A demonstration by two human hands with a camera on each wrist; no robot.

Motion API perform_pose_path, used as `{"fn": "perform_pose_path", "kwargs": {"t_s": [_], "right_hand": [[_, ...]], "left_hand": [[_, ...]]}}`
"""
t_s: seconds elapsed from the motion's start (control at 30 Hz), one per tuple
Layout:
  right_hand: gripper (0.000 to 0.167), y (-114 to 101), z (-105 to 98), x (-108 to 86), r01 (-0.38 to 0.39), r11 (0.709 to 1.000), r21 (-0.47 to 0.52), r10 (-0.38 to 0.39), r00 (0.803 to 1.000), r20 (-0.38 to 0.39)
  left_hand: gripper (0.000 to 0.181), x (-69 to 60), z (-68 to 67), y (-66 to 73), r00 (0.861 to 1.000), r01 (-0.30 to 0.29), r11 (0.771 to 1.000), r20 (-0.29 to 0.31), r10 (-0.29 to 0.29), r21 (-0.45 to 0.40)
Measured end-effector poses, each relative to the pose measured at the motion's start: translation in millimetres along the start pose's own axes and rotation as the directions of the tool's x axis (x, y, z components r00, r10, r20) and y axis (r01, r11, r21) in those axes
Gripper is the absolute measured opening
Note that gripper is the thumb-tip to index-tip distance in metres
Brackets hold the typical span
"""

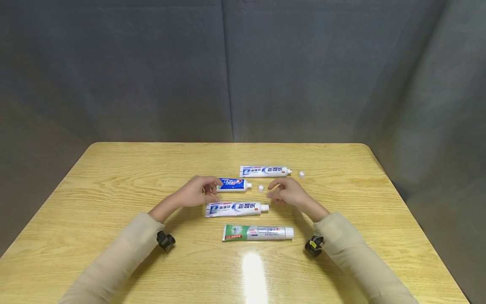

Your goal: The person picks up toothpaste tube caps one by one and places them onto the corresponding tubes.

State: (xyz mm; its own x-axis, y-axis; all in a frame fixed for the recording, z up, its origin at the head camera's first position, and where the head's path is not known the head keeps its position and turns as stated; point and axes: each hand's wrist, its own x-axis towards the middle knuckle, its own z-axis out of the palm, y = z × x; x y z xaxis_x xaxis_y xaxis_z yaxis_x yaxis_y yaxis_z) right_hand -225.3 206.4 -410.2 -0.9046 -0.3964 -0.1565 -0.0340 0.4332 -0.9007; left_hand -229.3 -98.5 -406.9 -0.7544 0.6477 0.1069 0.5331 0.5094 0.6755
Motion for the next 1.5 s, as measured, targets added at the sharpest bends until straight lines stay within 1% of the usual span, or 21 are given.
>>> {"fn": "perform_pose_path", "kwargs": {"t_s": [0.23, 0.43, 0.5, 0.7, 0.9, 1.03, 1.17, 1.27, 1.37, 1.5], "right_hand": [[0.035, 2.0, 0.7, 11.8, 0.007, 1.0, 0.026, -0.008, 1.0, 0.021], [0.038, 4.4, 4.4, 20.3, 0.008, 0.999, 0.033, -0.008, 1.0, 0.018], [0.037, 5.1, 6.6, 22.0, 0.002, 1.0, 0.031, -0.002, 1.0, 0.015], [0.031, 6.6, 12.5, 25.2, -0.014, 1.0, -0.006, 0.014, 1.0, -0.008], [0.028, 5.3, 16.1, 27.1, -0.009, 0.997, -0.077, 0.006, 0.999, -0.037], [0.024, 5.7, 17.9, 27.9, -0.01, 0.995, -0.096, 0.005, 0.999, -0.053], [0.019, 6.3, 18.2, 27.7, 0.013, 0.994, -0.11, -0.02, 0.998, -0.066], [0.015, 6.1, 17.7, 26.7, 0.043, 0.99, -0.131, -0.053, 0.996, -0.074], [0.014, 5.9, 16.9, 25.6, 0.058, 0.988, -0.145, -0.07, 0.994, -0.083], [0.016, 6.1, 14.8, 24.1, 0.019, 0.992, -0.127, -0.033, 0.993, -0.112]], "left_hand": [[0.041, 0.2, -4.3, -4.8, 0.998, 0.022, 1.0, -0.054, -0.022, 0.006], [0.042, 0.8, -7.6, -5.4, 0.995, 0.063, 0.998, -0.072, -0.063, -0.014], [0.042, 0.6, -8.1, -6.3, 0.995, 0.062, 0.998, -0.077, -0.064, -0.025], [0.036, -1.2, -9.1, -8.7, 0.995, 0.034, 0.999, -0.091, -0.035, -0.02], [0.031, -1.6, -9.7, -10.5, 0.994, 0.046, 0.998, -0.1, -0.05, -0.037], [0.03, -0.5, -9.9, -12.5, 0.992, 0.063, 0.997, -0.109, -0.067, -0.036], [0.031, 1.4, -11.3, -14.8, 0.99, 0.075, 0.996, -0.121, -0.079, -0.041], [0.031, 3.7, -13.0, -17.2, 0.988, 0.078, 0.996, -0.127, -0.083, -0.042], [0.032, 6.2, -15.8, -19.4, 0.987, 0.088, 0.996, -0.135, -0.091, -0.022], [0.031, 9.8, -19.9, -21.5, 0.984, 0.106, 0.994, -0.147, -0.104, 0.005]]}}
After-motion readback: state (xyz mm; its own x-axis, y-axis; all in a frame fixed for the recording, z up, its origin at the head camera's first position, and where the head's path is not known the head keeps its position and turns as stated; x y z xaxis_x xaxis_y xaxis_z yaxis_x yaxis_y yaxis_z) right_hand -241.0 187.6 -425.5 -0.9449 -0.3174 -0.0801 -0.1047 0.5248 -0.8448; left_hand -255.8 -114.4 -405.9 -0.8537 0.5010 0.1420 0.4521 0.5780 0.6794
